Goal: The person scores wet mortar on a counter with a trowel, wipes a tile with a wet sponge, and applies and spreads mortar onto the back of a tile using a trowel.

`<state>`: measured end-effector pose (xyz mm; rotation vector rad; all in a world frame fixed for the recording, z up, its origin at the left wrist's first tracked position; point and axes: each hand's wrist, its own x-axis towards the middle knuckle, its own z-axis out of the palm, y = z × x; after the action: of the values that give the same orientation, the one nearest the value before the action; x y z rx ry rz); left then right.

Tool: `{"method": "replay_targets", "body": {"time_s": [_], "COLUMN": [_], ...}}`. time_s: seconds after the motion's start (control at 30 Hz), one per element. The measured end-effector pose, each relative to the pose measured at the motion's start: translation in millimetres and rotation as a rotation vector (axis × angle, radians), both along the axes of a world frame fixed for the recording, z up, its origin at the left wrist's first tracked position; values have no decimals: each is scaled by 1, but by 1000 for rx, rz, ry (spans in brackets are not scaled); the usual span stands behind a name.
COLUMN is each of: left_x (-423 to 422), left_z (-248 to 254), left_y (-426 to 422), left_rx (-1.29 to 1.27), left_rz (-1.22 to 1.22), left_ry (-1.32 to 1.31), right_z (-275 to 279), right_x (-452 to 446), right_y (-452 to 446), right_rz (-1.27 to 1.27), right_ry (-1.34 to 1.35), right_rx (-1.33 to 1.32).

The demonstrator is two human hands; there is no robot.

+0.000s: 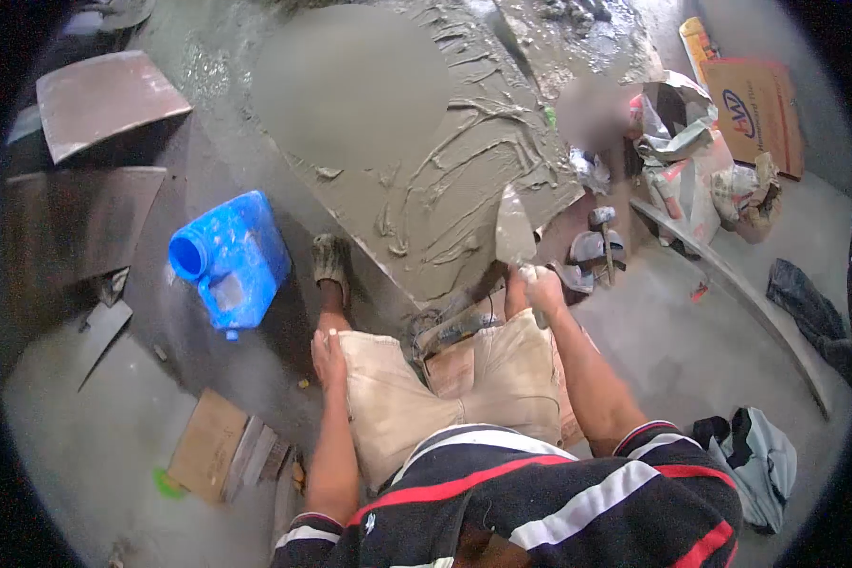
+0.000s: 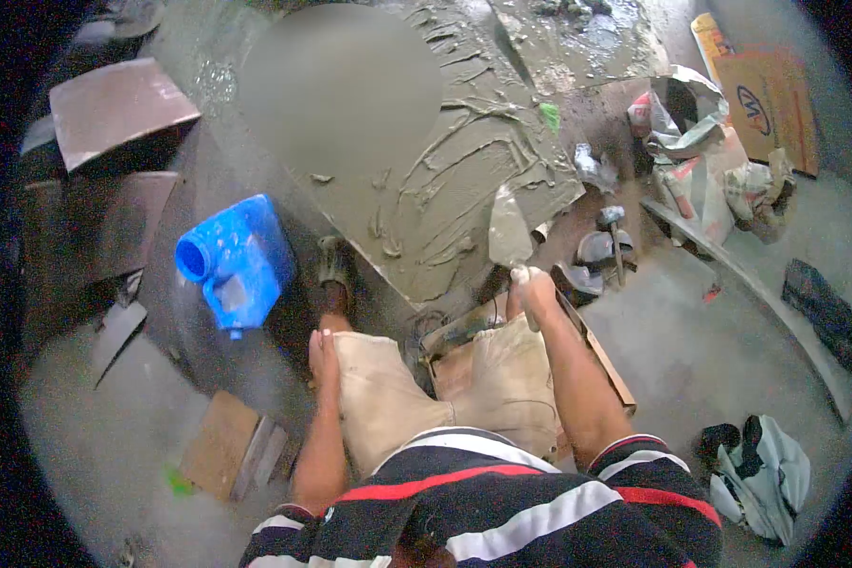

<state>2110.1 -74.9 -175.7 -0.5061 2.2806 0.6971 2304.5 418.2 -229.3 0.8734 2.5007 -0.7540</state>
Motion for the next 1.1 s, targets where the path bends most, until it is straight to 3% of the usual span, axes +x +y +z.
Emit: {"method": "replay_targets", "body": {"time_s": [0.07, 0.17, 0.2, 0.27, 0.37, 0.43, 0.47, 0.5, 0.57, 0.63, 0.8, 0.83, 0.87, 0.97, 1.1], "left_x": [3, 5, 6, 8, 6, 1, -1, -2, 6, 12, 13, 14, 15, 12, 4], "left_z": [-10, -5, -3, -3, -4, 2, 7, 10, -3, -7, -5, -7, -9, -8, 4], "left_y": [-12, -10, -6, -5, -1, 1, 4, 6, -4, -6, -8, -11, -13, -16, -11], "left_rx": [17, 21, 1, 19, -4, -43, -49, -52, -66, -82, -115, -118, -112, -87, -41], "left_rz": [10, 26, 34, 39, 6, -45, -53, -64, -61, -53, -73, -67, -69, -37, 3], "left_ry": [-40, -35, 3, 15, 46, 54, 39, 21, 30, 29, 7, 8, 2, 6, -79], "right_z": [77, 109, 110, 59, 139, 113, 93, 72, 62, 53, 22, 33, 46, 79, 93], "right_x": [-45, -44, -41, 22, -46, -37, -36, -40, -77, -125, -136, -142, -147, -180, -277], "right_y": [-25, -43, -47, -81, -111, -113, -110, -105, -88, -78, -119, -121, -118, -100, -75], "right_rz": [-461, -593, -111, -106, 6, -42, -32, 34, -35, -159, 69, 164, 167, 374, 425], "right_ry": [-393, -437, -497, -366, -616, -587, -580, -322, -140, -217, -101, -350, -348, -278, -67], "right_rx": [-350, -565, -473, -296, -261, -592, -589, -467, -356, -366, -241, -284, -283, -127, 12]}}
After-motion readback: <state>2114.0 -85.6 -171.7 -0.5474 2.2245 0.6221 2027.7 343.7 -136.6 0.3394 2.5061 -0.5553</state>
